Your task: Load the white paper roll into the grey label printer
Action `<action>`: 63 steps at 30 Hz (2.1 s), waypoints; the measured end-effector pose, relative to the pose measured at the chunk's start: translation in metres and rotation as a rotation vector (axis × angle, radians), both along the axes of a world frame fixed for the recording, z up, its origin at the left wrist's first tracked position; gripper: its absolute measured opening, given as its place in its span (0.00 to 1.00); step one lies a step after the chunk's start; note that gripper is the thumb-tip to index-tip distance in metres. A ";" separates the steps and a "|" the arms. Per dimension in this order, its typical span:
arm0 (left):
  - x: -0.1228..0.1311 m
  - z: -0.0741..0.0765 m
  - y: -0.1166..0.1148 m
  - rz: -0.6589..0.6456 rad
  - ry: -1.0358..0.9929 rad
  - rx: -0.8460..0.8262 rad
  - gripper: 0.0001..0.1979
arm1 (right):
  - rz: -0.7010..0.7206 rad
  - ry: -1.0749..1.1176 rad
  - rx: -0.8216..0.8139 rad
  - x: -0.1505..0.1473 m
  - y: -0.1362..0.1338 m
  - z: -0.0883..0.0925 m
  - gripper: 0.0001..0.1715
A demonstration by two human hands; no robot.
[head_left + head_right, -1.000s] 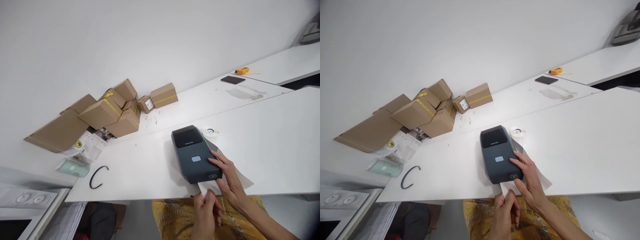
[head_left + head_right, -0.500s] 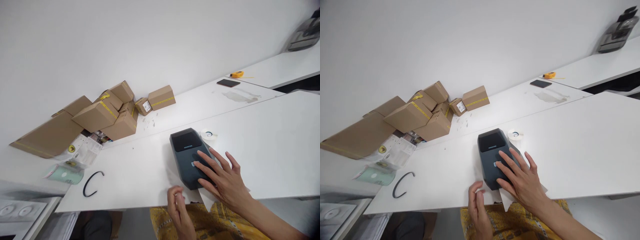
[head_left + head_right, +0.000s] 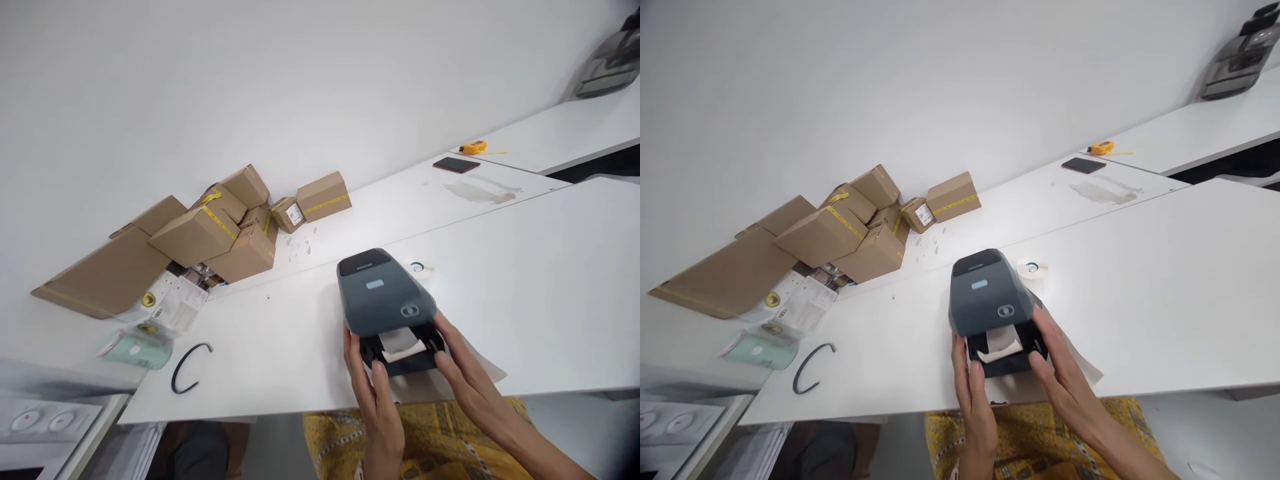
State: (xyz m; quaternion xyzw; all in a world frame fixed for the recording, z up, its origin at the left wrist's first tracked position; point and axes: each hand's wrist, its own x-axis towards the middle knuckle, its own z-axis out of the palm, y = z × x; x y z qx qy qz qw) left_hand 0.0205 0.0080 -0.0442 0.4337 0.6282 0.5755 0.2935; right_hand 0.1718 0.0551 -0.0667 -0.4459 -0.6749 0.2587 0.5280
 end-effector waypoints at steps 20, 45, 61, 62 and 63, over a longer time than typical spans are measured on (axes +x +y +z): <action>-0.041 0.023 0.138 -0.161 0.265 -0.183 0.36 | 0.123 -0.081 0.070 -0.024 0.195 0.156 0.29; -0.042 0.027 0.132 -0.053 0.393 -0.289 0.33 | 0.621 -1.173 0.169 -0.046 0.156 0.064 0.17; -0.043 0.025 0.130 -0.057 0.371 -0.280 0.32 | 0.790 -1.067 0.038 -0.033 0.168 0.082 0.14; -0.043 0.025 0.130 -0.058 0.362 -0.274 0.32 | 0.772 -1.010 0.037 -0.017 0.166 0.083 0.16; -0.043 0.024 0.129 -0.061 0.350 -0.269 0.32 | 0.746 -0.944 0.028 0.003 0.164 0.084 0.17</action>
